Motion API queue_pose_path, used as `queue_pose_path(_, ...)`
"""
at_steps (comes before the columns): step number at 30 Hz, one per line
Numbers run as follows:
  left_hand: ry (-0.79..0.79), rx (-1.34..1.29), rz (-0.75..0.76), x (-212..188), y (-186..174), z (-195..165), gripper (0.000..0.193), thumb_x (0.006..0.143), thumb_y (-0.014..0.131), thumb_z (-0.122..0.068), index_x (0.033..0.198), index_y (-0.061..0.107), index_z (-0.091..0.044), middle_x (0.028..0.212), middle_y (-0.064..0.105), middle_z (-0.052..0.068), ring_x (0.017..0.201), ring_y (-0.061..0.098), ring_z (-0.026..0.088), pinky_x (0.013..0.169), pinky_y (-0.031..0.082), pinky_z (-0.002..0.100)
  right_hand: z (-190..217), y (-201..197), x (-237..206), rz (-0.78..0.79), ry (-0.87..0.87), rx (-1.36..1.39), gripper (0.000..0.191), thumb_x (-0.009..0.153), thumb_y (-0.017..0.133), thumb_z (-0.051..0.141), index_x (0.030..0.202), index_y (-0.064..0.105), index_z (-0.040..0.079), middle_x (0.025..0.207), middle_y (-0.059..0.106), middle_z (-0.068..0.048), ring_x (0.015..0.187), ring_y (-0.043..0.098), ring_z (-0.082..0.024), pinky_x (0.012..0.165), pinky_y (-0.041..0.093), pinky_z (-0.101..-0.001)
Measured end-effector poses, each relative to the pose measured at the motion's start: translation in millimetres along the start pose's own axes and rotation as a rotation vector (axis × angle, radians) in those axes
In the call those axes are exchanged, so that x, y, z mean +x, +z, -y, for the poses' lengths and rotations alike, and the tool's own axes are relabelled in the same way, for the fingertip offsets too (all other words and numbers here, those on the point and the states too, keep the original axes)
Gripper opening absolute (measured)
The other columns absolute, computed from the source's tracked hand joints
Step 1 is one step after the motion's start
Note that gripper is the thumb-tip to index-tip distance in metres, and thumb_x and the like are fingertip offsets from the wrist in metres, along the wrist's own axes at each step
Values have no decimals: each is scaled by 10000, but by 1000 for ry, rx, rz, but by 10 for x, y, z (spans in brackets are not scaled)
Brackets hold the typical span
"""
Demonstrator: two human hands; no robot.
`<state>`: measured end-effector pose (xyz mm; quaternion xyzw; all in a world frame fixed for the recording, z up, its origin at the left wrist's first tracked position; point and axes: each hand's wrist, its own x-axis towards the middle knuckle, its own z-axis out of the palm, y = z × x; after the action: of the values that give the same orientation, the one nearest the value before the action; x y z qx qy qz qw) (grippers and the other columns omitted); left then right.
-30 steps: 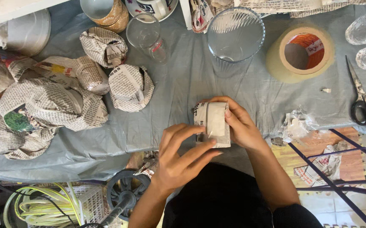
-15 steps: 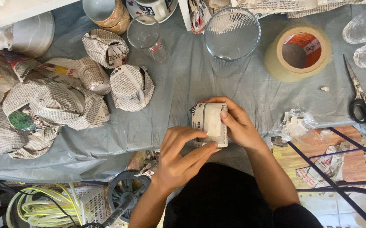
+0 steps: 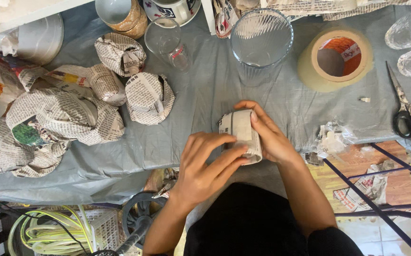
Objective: The person wraps several items with newspaper and secures them with tape. They handle multiple wrapped items, fold newspaper sheets, and place the finished bundles on a nearby shelf.
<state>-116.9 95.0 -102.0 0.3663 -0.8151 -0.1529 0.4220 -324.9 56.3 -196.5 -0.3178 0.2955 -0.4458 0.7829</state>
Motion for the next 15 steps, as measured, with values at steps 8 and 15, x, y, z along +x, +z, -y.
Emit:
queue_pose_path(8,63,59,-36,67,-22,10,251,858,839,-63,1093,754,-96,1123,703,46,980,710,208,853,497,391,85,102,14,20,-28,-79,492,1110,426,366,1447,499,16,1155,682,-135,1026,685,-176,864,585,-323)
queue_pose_path(15,88,64,-62,53,-15,20,222,835,850,-77,1034,763,-122,1147,716,53,994,720,209,839,488,389,72,93,12,15,-24,-88,478,1113,423,369,1404,520,3,1165,682,-143,1044,686,-183,877,587,-332)
